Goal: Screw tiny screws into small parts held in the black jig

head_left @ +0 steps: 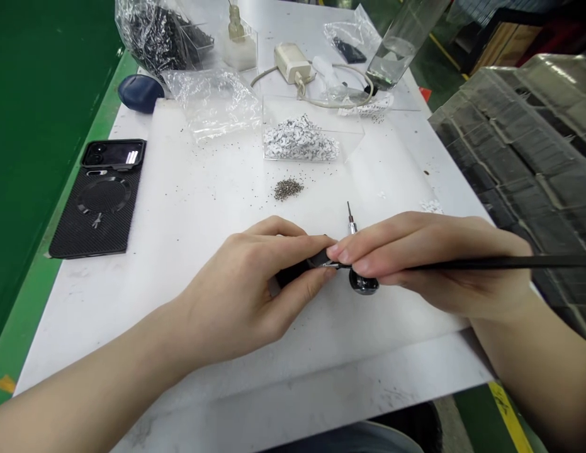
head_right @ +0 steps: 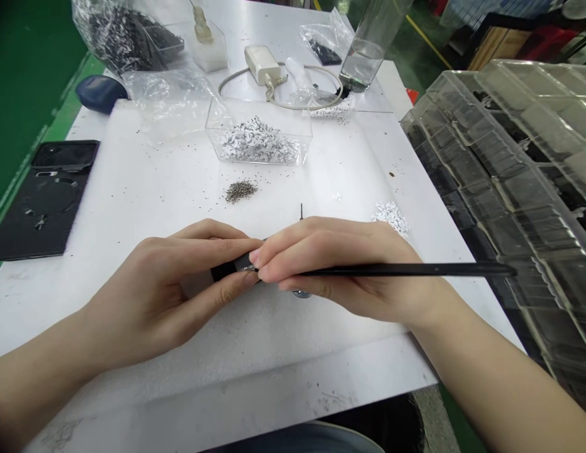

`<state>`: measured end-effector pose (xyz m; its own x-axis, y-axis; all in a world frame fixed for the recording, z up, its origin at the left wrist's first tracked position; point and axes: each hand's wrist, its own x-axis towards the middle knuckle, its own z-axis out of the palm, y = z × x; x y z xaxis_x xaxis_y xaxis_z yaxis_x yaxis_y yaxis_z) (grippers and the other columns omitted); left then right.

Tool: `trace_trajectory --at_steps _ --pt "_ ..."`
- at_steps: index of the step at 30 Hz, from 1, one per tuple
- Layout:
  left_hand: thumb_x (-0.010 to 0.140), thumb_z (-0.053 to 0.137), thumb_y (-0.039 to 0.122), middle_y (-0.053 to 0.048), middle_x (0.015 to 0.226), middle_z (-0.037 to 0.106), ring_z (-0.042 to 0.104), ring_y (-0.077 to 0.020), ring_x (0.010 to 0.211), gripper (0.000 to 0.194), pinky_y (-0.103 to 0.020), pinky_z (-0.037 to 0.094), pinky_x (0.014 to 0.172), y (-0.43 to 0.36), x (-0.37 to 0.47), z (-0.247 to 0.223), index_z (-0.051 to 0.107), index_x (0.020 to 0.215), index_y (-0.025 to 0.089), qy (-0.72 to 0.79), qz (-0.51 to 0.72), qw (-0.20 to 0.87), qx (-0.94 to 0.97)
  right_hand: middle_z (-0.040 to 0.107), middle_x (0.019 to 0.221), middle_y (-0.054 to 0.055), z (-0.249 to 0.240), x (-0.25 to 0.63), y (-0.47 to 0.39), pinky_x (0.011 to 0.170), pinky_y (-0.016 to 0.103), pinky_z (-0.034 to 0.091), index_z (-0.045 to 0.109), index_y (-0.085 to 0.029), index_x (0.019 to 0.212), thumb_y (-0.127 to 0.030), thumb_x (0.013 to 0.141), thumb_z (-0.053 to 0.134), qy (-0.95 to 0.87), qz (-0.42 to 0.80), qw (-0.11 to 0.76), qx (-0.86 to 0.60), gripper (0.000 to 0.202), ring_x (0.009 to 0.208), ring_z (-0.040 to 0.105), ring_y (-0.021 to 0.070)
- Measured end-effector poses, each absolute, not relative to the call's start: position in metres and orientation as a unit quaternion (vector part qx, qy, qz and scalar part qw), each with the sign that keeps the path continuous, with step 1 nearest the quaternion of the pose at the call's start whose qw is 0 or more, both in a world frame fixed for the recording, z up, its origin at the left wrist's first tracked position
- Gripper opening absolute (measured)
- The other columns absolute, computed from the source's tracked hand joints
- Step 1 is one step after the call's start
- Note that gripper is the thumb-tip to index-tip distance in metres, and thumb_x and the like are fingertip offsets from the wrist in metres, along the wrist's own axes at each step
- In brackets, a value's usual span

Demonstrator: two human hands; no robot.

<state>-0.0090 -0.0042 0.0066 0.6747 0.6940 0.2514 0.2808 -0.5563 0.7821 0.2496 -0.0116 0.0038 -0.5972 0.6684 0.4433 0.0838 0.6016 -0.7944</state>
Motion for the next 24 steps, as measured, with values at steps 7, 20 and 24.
trace_trajectory --at_steps 7,20,24 --pt "0.104 0.063 0.024 -0.005 0.112 0.081 0.075 -0.0149 0.105 0.028 -0.022 0.059 0.091 -0.005 -0.009 0.001 0.077 0.126 0.014 0.310 0.290 0.360 0.831 0.084 0.095 0.002 0.007 0.238 -0.008 0.074 0.033 0.069 0.085 -0.028 0.105 -0.027 0.096 0.076 -0.713 0.301 0.534 -0.340 0.012 0.085 0.080 0.0194" --pt "0.102 0.061 0.025 -0.005 0.106 0.082 0.074 -0.0201 0.103 0.027 -0.033 0.062 0.092 0.000 -0.009 -0.004 0.078 0.123 0.020 0.283 0.307 0.363 0.833 0.083 0.092 0.003 -0.002 0.210 0.033 0.083 0.034 0.069 0.081 -0.020 0.099 -0.030 0.098 0.072 -0.675 0.345 0.415 -0.503 0.013 0.088 0.081 0.0194" --pt "0.103 0.060 0.023 -0.004 0.105 0.083 0.074 -0.0196 0.104 0.027 -0.031 0.060 0.095 -0.001 -0.010 -0.003 0.077 0.123 0.019 0.286 0.299 0.371 0.831 0.084 0.096 0.002 -0.010 0.209 0.032 0.086 0.035 0.067 0.081 -0.022 0.100 -0.029 0.097 0.074 -0.683 0.330 0.413 -0.504 0.011 0.092 0.080 0.0192"
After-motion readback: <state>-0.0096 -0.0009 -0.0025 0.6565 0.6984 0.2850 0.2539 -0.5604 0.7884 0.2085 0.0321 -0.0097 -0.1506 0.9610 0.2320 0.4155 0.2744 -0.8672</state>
